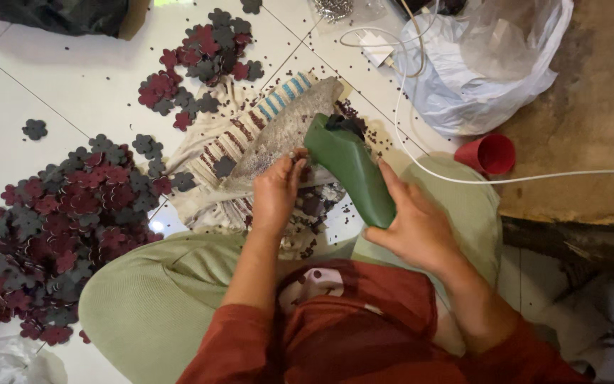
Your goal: The person sits on the floor attaching small flower-shaped fabric cutouts onto the fabric upper of a green shoe, pressing each flower into place one at a time and setting finished flowers aside with the growing pile of completed pieces.
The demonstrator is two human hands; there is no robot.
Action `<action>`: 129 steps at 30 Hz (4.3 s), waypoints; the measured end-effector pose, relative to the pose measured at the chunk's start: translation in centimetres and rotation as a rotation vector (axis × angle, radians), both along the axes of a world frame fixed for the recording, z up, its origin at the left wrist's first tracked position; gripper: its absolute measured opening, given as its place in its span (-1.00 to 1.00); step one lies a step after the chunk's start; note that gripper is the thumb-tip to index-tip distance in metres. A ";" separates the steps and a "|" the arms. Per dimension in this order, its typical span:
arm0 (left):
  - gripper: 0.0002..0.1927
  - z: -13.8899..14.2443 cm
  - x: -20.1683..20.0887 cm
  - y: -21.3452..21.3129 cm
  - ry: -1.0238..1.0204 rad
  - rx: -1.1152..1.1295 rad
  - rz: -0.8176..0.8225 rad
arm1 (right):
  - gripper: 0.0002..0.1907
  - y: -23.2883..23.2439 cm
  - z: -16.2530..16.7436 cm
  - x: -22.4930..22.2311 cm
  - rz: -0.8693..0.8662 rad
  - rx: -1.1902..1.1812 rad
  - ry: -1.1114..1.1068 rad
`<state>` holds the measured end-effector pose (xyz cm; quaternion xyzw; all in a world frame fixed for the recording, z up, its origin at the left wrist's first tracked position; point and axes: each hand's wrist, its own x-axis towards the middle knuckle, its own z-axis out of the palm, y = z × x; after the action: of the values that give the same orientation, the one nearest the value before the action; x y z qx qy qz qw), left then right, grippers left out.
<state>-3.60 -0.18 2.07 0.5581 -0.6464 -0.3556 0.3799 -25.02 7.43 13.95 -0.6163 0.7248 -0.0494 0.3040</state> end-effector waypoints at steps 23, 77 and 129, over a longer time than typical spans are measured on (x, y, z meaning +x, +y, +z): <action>-0.92 -4.0 -0.5 -0.8 -0.097 -0.081 -0.027 | 0.22 -1.5 2.1 2.4 0.035 -0.039 -0.179; -0.75 -3.8 0.2 -0.8 0.339 0.227 0.191 | 0.22 1.6 0.7 0.1 0.197 -0.084 0.247; -0.77 -2.9 -0.3 -0.3 0.224 0.157 0.207 | 0.18 2.3 1.2 0.8 0.137 -0.157 0.090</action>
<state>-3.92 -0.49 -0.79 0.6063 -0.5094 -0.4239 0.4396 -24.18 9.70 15.16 -0.6879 0.6878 -0.0576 0.2244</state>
